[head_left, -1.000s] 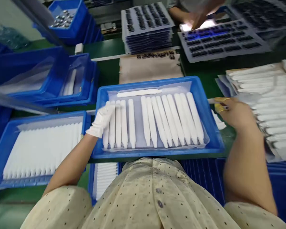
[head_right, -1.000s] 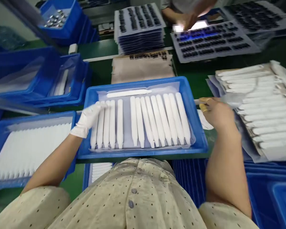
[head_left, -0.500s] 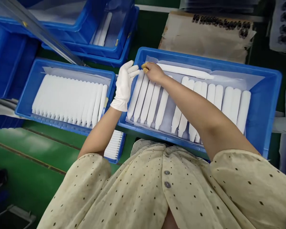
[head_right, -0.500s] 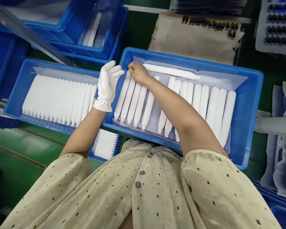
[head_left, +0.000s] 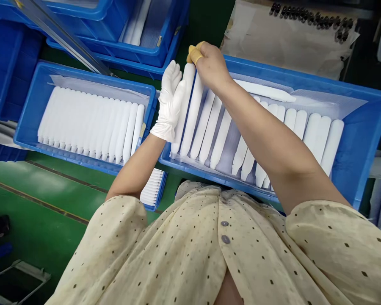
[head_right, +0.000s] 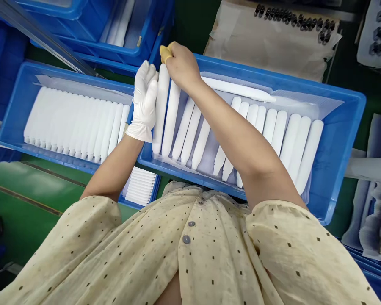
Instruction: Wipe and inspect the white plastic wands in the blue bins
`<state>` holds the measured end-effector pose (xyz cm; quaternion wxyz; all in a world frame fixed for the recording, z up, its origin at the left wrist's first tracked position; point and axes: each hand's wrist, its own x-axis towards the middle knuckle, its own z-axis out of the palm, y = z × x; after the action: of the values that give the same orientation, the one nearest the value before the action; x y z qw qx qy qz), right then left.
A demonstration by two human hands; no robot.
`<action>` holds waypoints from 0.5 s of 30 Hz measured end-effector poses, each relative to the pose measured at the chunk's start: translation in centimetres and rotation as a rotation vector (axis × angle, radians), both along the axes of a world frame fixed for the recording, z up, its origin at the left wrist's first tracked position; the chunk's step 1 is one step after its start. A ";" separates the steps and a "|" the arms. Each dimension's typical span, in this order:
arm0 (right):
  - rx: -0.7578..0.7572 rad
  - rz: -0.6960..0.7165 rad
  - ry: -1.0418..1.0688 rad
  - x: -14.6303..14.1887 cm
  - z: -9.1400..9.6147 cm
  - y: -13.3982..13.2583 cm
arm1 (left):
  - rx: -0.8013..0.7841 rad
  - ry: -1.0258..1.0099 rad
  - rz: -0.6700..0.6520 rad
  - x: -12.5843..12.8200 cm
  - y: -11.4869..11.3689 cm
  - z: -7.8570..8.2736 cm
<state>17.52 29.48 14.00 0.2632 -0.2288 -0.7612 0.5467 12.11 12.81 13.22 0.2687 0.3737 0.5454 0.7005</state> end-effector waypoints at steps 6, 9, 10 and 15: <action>-0.033 -0.035 0.256 5.8 4.6 -3.6 | -0.448 -0.356 -0.434 -0.7 -1.0 3.7; -0.418 -0.013 0.355 9.9 3.3 -4.8 | -0.406 -0.435 -0.423 0.0 -1.0 6.8; -0.512 0.041 0.335 11.3 2.5 -5.4 | -0.353 -0.448 -0.424 0.5 -0.9 7.8; -0.649 0.424 0.194 16.1 -1.1 -9.6 | -0.106 -0.489 -0.464 3.7 1.3 11.4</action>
<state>33.62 19.88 12.93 0.1292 -0.0851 -0.5511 0.8200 15.85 14.11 24.57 0.5627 0.2943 0.4010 0.6603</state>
